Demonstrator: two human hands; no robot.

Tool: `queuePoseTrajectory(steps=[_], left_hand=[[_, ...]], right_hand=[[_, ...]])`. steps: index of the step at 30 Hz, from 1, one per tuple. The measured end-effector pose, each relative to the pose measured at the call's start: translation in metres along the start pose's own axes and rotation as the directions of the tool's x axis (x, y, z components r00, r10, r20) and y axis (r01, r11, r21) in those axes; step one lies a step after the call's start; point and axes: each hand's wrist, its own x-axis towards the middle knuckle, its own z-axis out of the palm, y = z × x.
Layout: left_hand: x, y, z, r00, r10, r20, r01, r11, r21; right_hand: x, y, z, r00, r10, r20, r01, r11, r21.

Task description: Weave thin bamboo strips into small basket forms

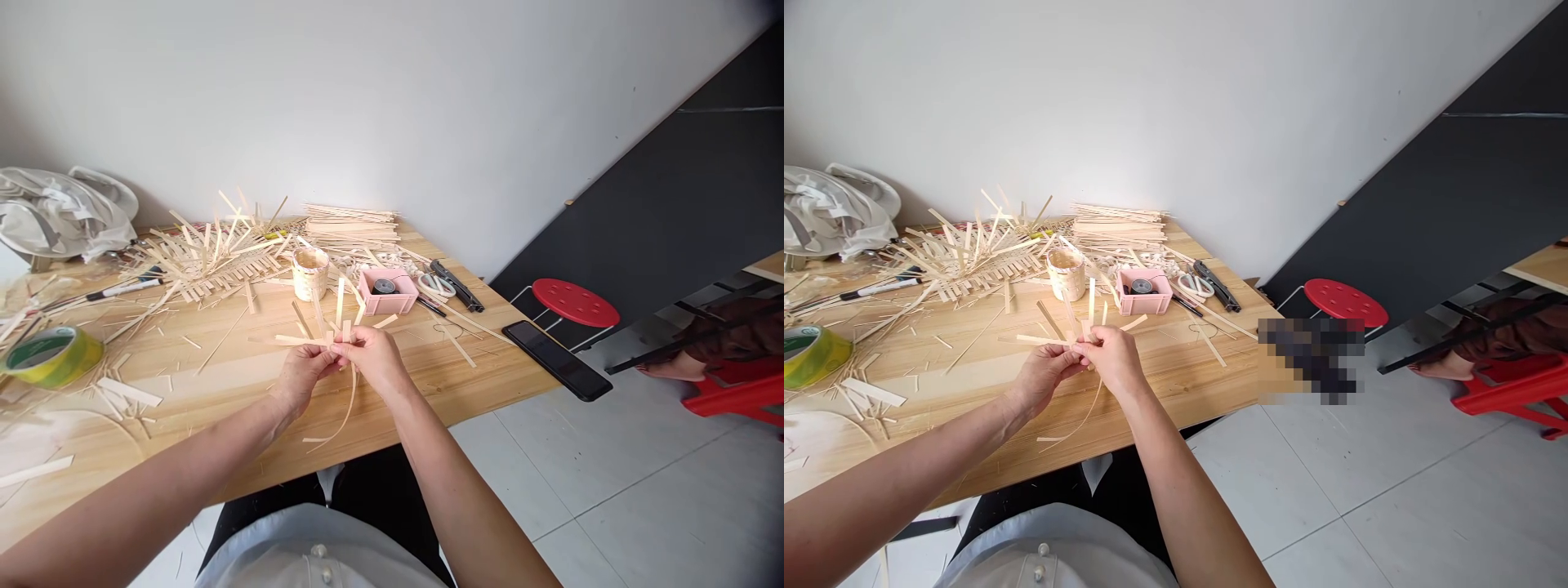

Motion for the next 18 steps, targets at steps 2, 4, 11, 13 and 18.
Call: queuePoseTrajectory(steps=[2,4,11,13,18], left_hand=[[0.001,0.000,0.000,1.000,-0.004,0.010,0.004,1.000,-0.001],[0.003,0.000,0.000,0.999,-0.010,0.033,0.010,1.000,0.008],[0.000,-0.002,0.000,0.993,0.062,0.102,-0.076,0.987,0.144],[-0.008,-0.001,-0.006,0.981,0.102,0.163,-0.142,0.955,0.261],[-0.028,0.005,-0.040,0.984,0.177,0.012,-0.167,0.902,0.398]], right_hand=[[0.001,-0.001,-0.001,1.000,0.008,0.027,-0.009,0.999,0.034],[0.002,-0.001,-0.002,0.999,0.013,0.049,-0.016,0.998,0.065],[0.006,0.009,-0.001,1.000,0.027,0.005,-0.027,0.997,0.077],[0.006,0.011,-0.002,1.000,0.024,-0.017,-0.022,0.997,0.074],[0.005,0.009,-0.003,0.997,0.050,-0.055,-0.047,0.997,0.058]])
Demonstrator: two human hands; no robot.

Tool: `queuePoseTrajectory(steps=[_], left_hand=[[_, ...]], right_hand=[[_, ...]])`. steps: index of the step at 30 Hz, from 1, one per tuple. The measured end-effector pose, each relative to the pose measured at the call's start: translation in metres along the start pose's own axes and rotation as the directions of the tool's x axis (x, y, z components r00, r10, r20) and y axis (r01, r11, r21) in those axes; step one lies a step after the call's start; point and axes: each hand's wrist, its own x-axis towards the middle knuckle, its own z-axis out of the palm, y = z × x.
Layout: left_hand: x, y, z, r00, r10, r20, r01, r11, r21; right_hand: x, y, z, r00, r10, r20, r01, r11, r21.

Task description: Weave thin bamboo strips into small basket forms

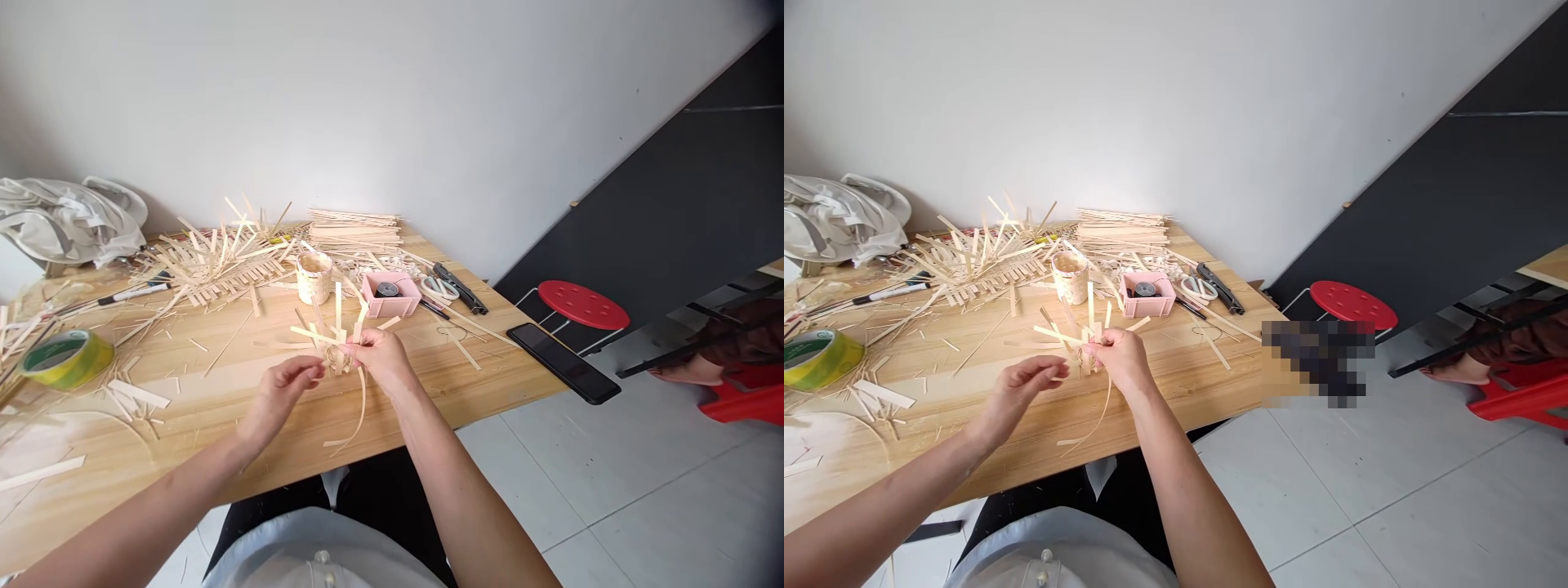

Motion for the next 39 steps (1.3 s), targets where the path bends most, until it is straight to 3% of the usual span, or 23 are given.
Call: queuePoseTrajectory(steps=[3,6,9,11,15,21,28,35,39], left_hand=[[0.004,-0.002,-0.018,0.988,0.054,-0.144,-0.055,0.998,-0.004],[0.017,0.005,-0.024,0.975,0.158,-0.154,-0.156,0.987,0.028],[0.029,0.015,-0.025,0.908,0.378,-0.180,-0.328,0.909,0.257],[0.036,0.021,-0.027,0.886,0.449,-0.113,-0.385,0.850,0.361],[0.049,0.025,-0.033,0.903,0.429,0.002,-0.408,0.859,0.308],[0.063,0.025,-0.040,0.949,0.273,0.157,-0.297,0.941,0.162],[0.074,0.022,-0.049,0.919,0.324,0.225,-0.357,0.926,0.123],[0.075,0.017,-0.052,0.913,0.204,0.353,-0.237,0.970,0.052],[0.071,0.026,-0.046,0.926,0.182,0.332,-0.262,0.941,0.214]], right_hand=[[-0.002,-0.003,0.001,1.000,0.000,-0.012,0.000,1.000,0.014],[-0.004,-0.005,0.002,1.000,-0.011,-0.023,0.011,1.000,0.002],[-0.006,-0.007,0.002,0.999,-0.021,-0.024,0.020,1.000,-0.009],[-0.006,-0.007,0.001,0.999,-0.024,-0.025,0.023,1.000,-0.020],[-0.007,-0.007,0.001,0.999,-0.039,-0.025,0.038,0.999,-0.028],[-0.007,-0.005,0.000,0.999,-0.044,-0.008,0.044,0.998,-0.041],[-0.008,-0.006,-0.002,0.999,-0.054,0.002,0.054,0.991,-0.119],[-0.007,-0.003,-0.002,0.997,-0.076,-0.023,0.071,0.983,-0.168],[-0.007,-0.003,-0.003,0.997,-0.077,-0.029,0.072,0.985,-0.154]])
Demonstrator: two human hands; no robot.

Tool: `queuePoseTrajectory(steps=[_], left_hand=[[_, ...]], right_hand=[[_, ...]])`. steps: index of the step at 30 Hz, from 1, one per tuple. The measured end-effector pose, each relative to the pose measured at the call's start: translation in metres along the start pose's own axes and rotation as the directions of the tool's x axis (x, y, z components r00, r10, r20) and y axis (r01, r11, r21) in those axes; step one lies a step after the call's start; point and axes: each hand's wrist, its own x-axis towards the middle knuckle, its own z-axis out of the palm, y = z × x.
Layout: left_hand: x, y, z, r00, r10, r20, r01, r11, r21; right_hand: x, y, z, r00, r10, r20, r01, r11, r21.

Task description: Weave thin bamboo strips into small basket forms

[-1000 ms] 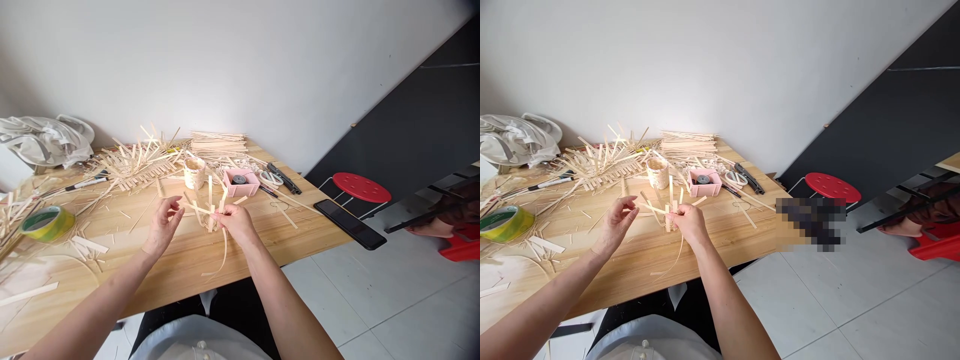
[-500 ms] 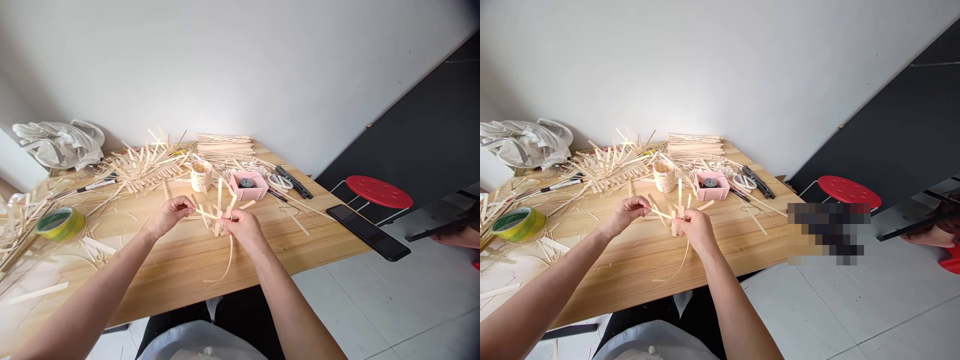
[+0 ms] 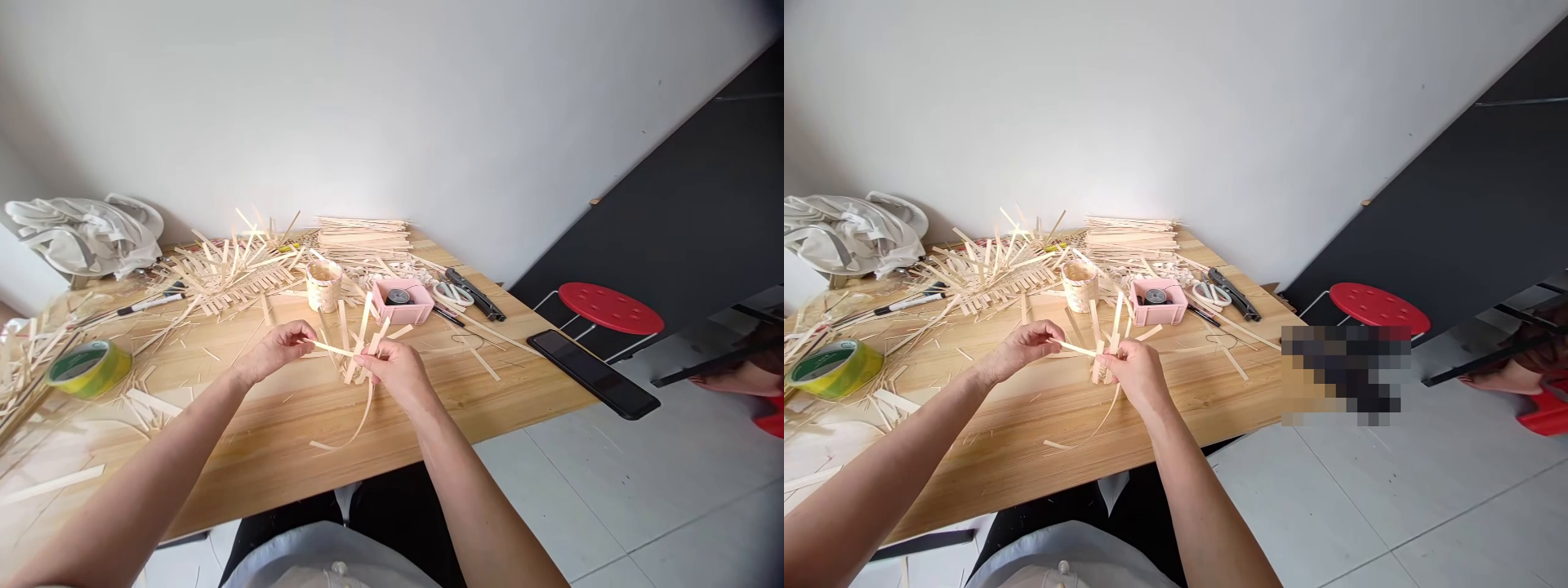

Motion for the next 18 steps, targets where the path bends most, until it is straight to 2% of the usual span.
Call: queuePoseTrajectory(steps=[4,7,10,14,18], left_hand=[[0.004,0.016,0.002,0.989,0.141,0.035,-0.145,0.926,0.348],[0.009,0.023,0.004,0.975,0.204,0.085,-0.219,0.841,0.494],[0.014,0.024,0.008,0.974,0.196,0.116,-0.227,0.806,0.547],[0.016,0.029,0.013,0.983,0.131,0.130,-0.183,0.786,0.590],[0.016,0.038,0.014,0.964,0.101,0.247,-0.230,0.784,0.576]], right_hand=[[-0.001,-0.005,0.000,1.000,0.020,0.004,-0.020,1.000,0.018],[-0.003,-0.010,-0.001,1.000,0.032,-0.001,-0.032,0.999,-0.004],[-0.003,-0.012,-0.001,0.999,0.029,-0.012,-0.030,0.999,-0.021],[-0.004,-0.012,0.000,0.999,0.013,-0.029,-0.014,0.999,-0.040],[-0.004,-0.011,0.000,1.000,0.015,-0.004,-0.015,1.000,-0.028]])
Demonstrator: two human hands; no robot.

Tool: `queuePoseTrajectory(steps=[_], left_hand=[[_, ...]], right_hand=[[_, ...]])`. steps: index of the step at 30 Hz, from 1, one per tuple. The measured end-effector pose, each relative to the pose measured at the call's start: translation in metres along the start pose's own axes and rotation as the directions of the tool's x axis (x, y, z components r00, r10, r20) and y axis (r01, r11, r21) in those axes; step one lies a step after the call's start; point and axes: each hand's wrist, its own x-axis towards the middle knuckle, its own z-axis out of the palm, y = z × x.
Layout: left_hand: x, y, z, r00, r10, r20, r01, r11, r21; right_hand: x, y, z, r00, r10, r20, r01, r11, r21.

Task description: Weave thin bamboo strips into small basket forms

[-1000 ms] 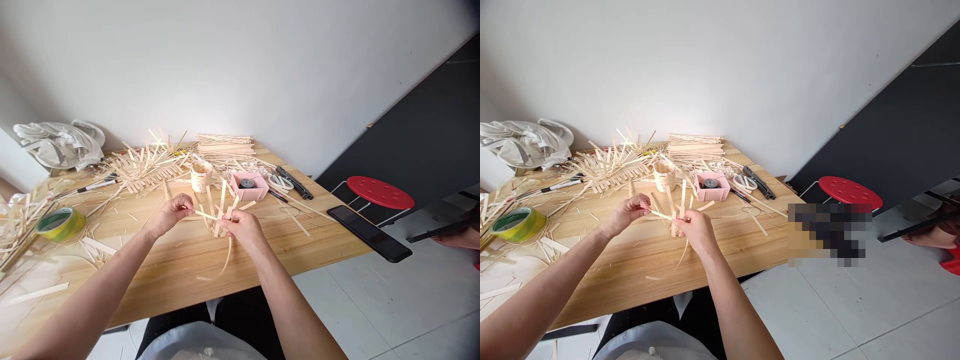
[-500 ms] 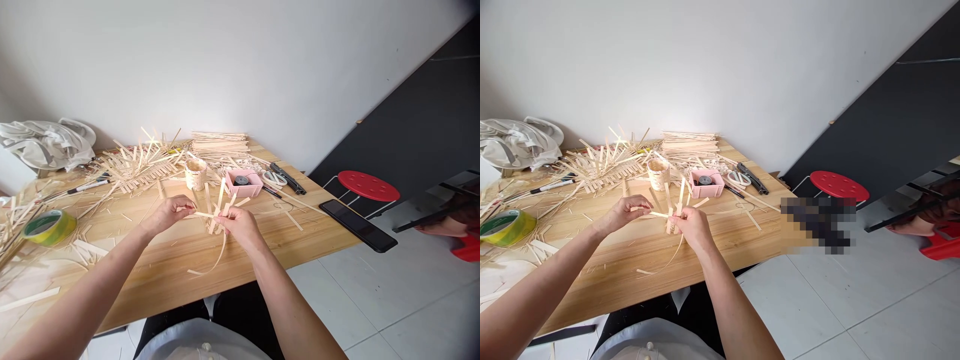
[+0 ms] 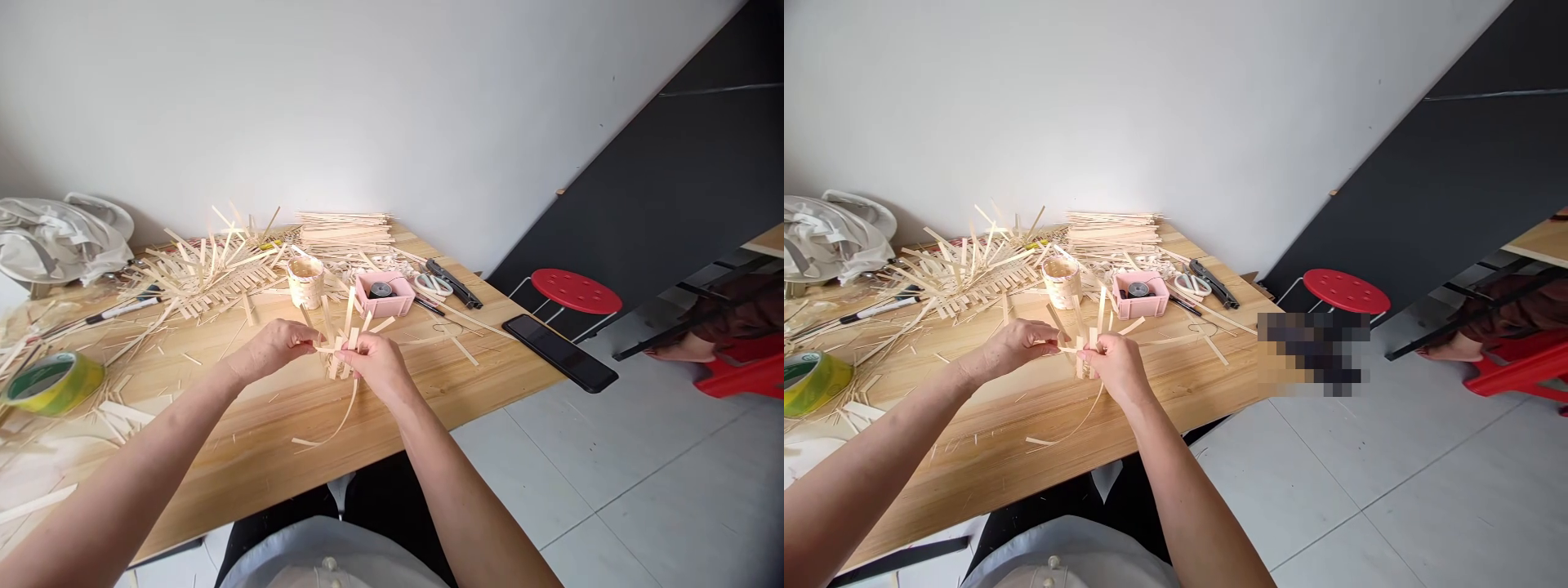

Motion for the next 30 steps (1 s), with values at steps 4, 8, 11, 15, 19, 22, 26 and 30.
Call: queuePoseTrajectory(steps=[4,8,11,15,19,22,26,30], left_hand=[[0.000,0.003,-0.004,0.995,0.061,0.073,-0.052,0.991,-0.124],[0.000,-0.002,-0.004,0.999,-0.023,-0.032,0.021,0.996,-0.087],[-0.002,-0.008,-0.002,0.996,-0.073,-0.053,0.069,0.994,-0.081],[-0.004,-0.014,-0.001,0.984,-0.175,-0.040,0.160,0.955,-0.248],[-0.006,-0.017,-0.001,0.962,-0.265,-0.065,0.218,0.890,-0.401],[-0.006,-0.020,0.000,0.959,-0.280,-0.029,0.238,0.863,-0.445],[-0.009,-0.022,-0.001,0.970,-0.241,0.016,0.231,0.907,-0.352],[-0.010,-0.022,-0.004,0.993,-0.116,0.005,0.114,0.968,-0.223]], right_hand=[[0.000,-0.001,0.000,1.000,0.006,0.014,-0.006,1.000,0.003],[0.000,-0.002,0.000,1.000,0.014,0.010,-0.014,1.000,0.015],[-0.001,-0.002,-0.001,1.000,0.019,0.006,-0.019,1.000,0.016],[-0.001,-0.003,-0.001,0.999,0.031,0.009,-0.032,0.999,0.008],[-0.002,-0.005,-0.001,0.999,0.044,0.021,-0.045,0.999,0.030],[-0.002,-0.005,-0.001,0.998,0.048,0.028,-0.049,0.998,0.041],[-0.002,-0.003,0.000,0.999,0.046,0.025,-0.047,0.998,0.045],[-0.002,0.000,-0.001,0.999,0.031,0.017,-0.032,0.998,0.051]])
